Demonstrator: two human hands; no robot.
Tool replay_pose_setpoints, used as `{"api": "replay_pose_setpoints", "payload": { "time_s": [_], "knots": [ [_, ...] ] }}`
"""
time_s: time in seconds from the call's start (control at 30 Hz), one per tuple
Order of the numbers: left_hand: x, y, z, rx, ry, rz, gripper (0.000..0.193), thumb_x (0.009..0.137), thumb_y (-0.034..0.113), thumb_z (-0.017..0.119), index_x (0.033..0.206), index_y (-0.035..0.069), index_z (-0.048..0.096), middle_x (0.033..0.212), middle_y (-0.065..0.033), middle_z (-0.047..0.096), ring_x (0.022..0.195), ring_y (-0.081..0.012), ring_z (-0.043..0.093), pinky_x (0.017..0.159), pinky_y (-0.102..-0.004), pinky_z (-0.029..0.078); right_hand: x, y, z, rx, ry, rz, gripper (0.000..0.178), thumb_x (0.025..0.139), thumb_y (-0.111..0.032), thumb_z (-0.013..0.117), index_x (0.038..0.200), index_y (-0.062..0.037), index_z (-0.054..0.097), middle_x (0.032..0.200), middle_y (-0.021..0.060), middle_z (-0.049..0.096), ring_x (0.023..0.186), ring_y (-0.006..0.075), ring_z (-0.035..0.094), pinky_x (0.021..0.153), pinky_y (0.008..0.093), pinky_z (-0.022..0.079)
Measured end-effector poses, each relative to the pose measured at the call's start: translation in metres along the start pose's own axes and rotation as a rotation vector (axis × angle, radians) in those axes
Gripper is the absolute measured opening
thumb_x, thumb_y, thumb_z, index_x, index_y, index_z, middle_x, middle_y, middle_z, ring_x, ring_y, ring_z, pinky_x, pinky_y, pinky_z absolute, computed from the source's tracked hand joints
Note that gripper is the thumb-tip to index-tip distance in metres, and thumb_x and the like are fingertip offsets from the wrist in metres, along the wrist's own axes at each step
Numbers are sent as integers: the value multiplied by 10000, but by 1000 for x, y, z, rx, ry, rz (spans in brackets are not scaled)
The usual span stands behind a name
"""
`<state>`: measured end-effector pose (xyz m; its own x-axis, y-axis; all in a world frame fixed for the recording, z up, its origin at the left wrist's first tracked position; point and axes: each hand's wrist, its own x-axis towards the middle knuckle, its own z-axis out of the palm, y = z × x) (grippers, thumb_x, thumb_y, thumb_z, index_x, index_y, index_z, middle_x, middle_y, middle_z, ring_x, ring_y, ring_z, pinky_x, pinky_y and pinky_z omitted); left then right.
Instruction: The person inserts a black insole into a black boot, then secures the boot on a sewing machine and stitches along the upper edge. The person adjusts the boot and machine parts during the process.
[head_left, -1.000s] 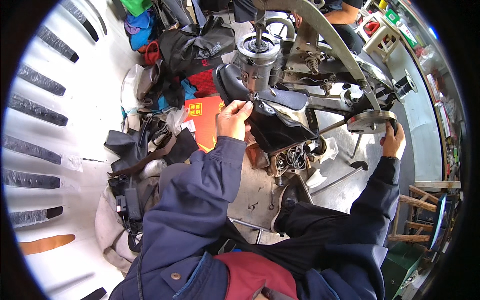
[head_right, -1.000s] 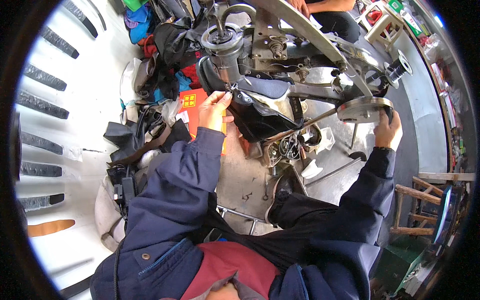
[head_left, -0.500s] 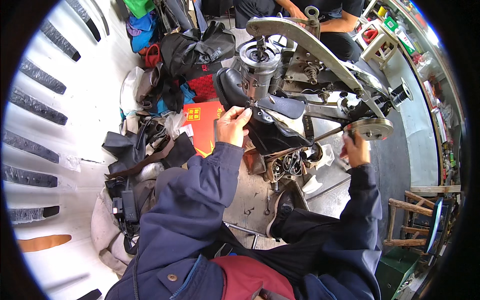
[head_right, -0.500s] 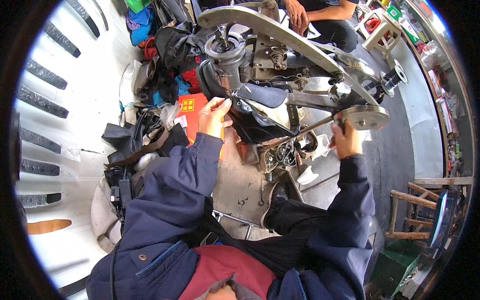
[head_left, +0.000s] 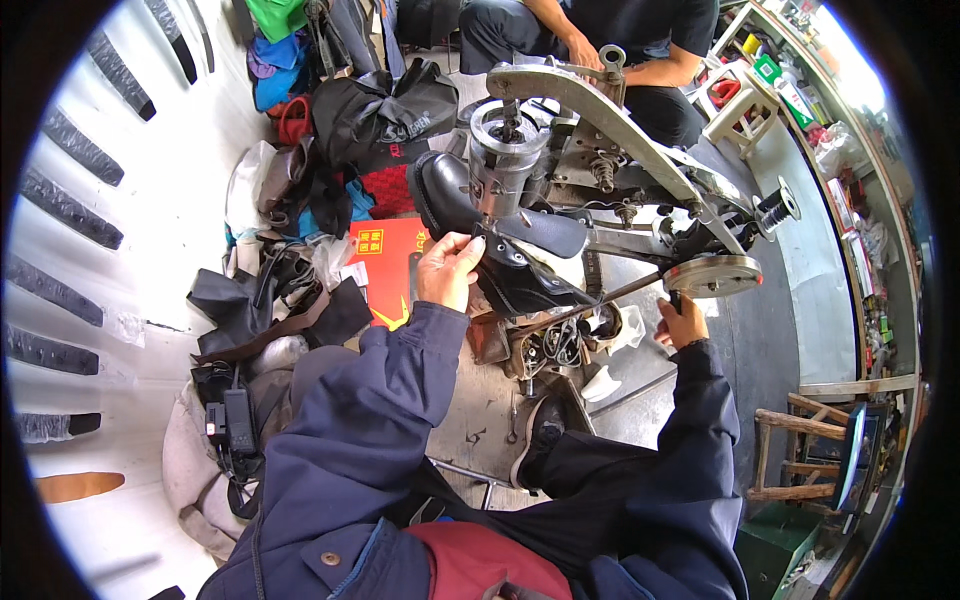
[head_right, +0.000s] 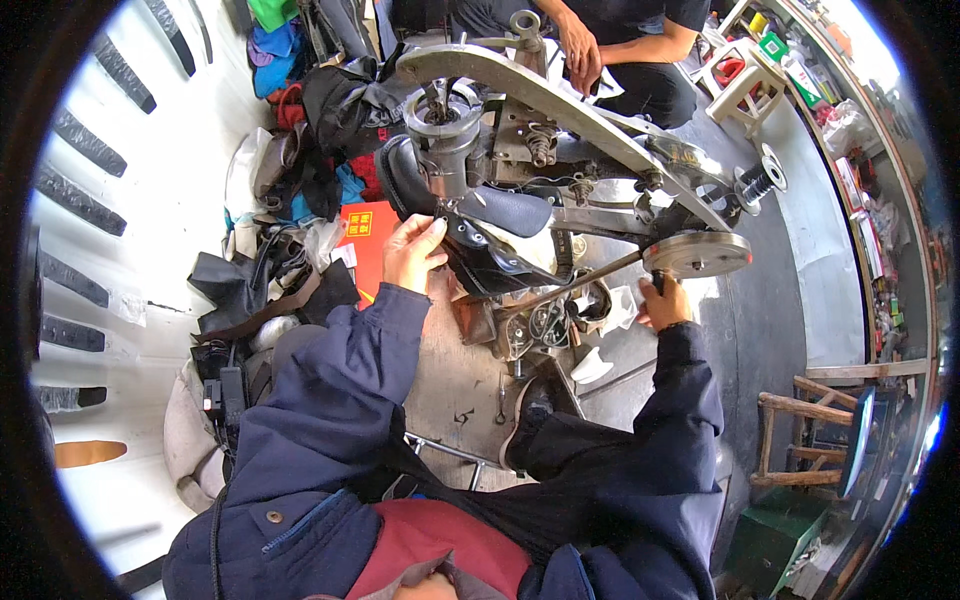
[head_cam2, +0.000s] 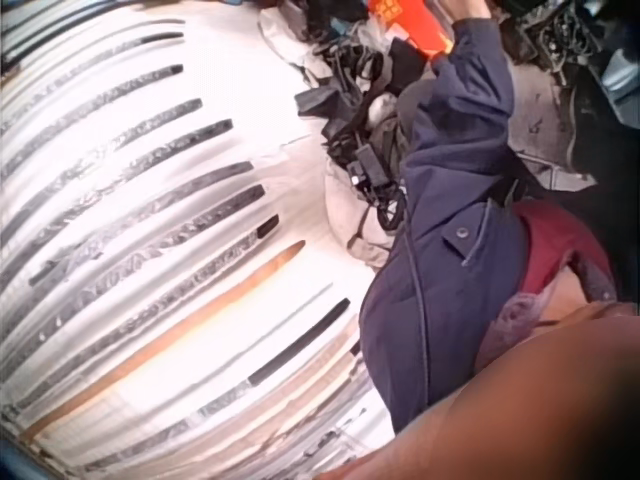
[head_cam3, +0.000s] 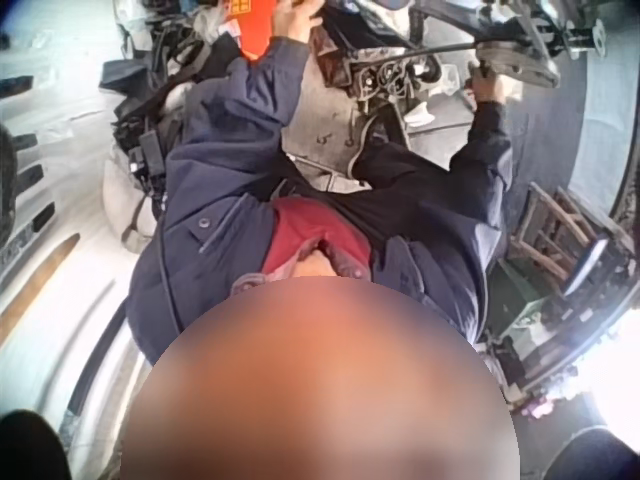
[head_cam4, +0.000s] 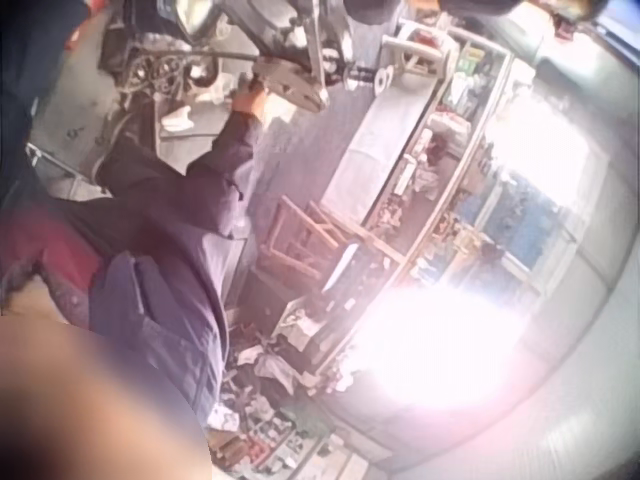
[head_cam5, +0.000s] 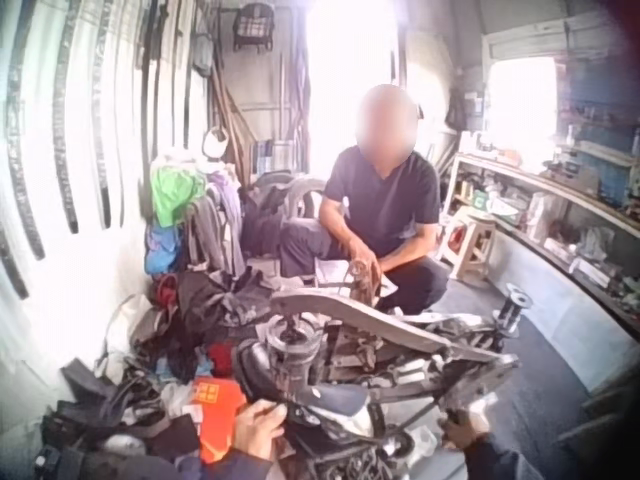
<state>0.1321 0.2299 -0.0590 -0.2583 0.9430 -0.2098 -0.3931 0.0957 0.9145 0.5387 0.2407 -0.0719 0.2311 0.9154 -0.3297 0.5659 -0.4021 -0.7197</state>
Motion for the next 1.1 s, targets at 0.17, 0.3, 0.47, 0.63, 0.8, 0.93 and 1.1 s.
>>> {"api": "replay_pose_setpoints", "payload": {
  "time_s": [0.17, 0.3, 0.47, 0.63, 0.8, 0.93, 1.1],
  "knots": [
    [-2, -3, -2, 7, 0, 29, 99, 922, 234, 721, 927, 142, 685, 871, 93, 645, 786, -23, 559, 701, -250, 452, -29, -49, -41, 271, 275, -466, 162, 963, -146, 609, 932, 14, 618, 649, 55, 590, 515, 119, 562, 481, 281, 473],
    [-2, -6, -5, 1, -36, 21, 111, 931, 236, 713, 925, 133, 673, 863, 83, 640, 793, -33, 558, 733, -258, 459, 0, -11, -87, 58, 690, -284, 188, 962, -193, 632, 916, -11, 617, 653, 49, 602, 533, 137, 584, 508, 296, 472],
    [2, -10, -9, -42, -86, 29, 123, 941, 233, 706, 908, 123, 661, 851, 74, 634, 781, -36, 554, 749, -261, 463, 27, 39, -46, -63, 465, 53, 233, 943, -200, 627, 1110, -38, 647, 713, 111, 668, 493, 203, 635, 496, 364, 531],
    [6, -13, -13, 17, -91, 41, 63, 966, 173, 659, 938, 118, 649, 918, 40, 632, 838, -74, 603, 777, -297, 547, -12, -18, 7, 128, -32, -120, 328, 950, -156, 627, 1230, -3, 547, 660, 83, 608, 494, 177, 621, 424, 305, 497],
    [6, -15, -14, -23, -138, 81, 57, 970, 153, 654, 941, 104, 655, 929, 26, 654, 840, -76, 618, 774, -298, 563, -25, -47, -55, 218, 405, -553, 118, 961, -102, 612, 967, 15, 628, 691, 42, 612, 540, 113, 557, 493, 275, 475],
    [4, -15, -14, 3, -87, 78, 49, 965, 147, 659, 948, 101, 661, 929, 20, 662, 857, -83, 629, 797, -323, 574, 9, 2, -87, -66, 738, -258, 161, 950, -208, 645, 945, -48, 634, 691, 107, 657, 560, 187, 642, 555, 342, 502],
    [7, -16, -16, -5, -109, 84, 36, 959, 137, 659, 948, 103, 663, 926, 23, 660, 859, -91, 632, 809, -345, 579, 43, 56, -45, -61, 493, -57, 222, 958, -163, 614, 1160, -72, 609, 679, 77, 610, 521, 158, 600, 458, 343, 487]
  ]
}}
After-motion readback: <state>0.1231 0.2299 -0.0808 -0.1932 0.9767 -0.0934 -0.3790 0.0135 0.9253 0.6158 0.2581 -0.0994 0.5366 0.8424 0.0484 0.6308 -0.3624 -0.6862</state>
